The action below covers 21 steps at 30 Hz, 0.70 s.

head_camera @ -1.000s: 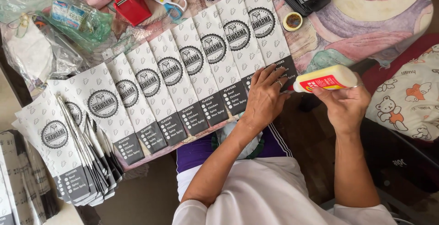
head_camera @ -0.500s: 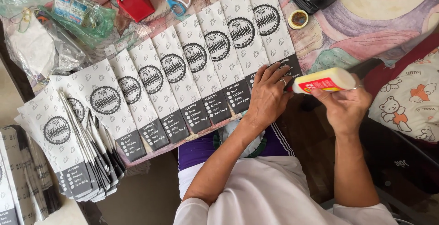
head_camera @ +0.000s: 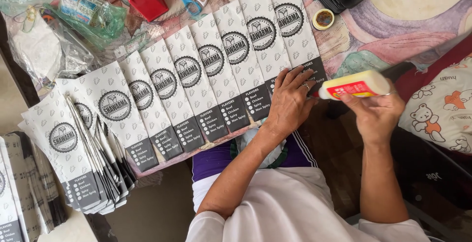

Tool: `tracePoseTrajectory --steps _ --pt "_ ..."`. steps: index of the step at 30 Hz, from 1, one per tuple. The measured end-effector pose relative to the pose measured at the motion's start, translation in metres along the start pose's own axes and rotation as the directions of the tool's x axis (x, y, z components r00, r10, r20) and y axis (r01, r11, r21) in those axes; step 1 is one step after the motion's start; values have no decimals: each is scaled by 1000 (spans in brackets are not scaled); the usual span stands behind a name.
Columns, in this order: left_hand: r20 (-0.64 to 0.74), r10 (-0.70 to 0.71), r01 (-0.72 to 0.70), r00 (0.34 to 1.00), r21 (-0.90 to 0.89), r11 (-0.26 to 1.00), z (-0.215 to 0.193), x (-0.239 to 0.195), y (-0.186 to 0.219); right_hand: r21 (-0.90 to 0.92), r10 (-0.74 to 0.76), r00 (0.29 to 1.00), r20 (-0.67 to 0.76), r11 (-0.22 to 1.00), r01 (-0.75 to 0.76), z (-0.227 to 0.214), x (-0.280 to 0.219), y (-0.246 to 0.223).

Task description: The person applies glue by hand to the edges of paper shawarma sleeves, handling one sleeve at a time from a stack and placing them into a new pile.

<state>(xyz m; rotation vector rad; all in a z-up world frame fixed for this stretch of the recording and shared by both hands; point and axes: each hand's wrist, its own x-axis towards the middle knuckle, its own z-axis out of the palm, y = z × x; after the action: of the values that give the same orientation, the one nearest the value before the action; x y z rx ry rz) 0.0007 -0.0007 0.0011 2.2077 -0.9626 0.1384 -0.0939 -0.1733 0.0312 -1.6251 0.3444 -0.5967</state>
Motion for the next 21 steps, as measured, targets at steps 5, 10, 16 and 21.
tracePoseTrajectory --steps 5,10,16,21 --pt "-84 20 -21 996 -20 1000 -3 3 5 8 -78 992 -97 997 80 -27 13 10" --pt "-138 -7 5 990 -18 1000 3 4 6 44 -62 986 -156 997 70 -29 11 14" --pt "-184 -57 42 981 -85 995 13 5 1 -4 -60 994 -90 998 60 -11 5 14" --pt "-154 -45 36 987 -58 998 4 7 2 3 -37 999 -13 999 37 4 0 2"
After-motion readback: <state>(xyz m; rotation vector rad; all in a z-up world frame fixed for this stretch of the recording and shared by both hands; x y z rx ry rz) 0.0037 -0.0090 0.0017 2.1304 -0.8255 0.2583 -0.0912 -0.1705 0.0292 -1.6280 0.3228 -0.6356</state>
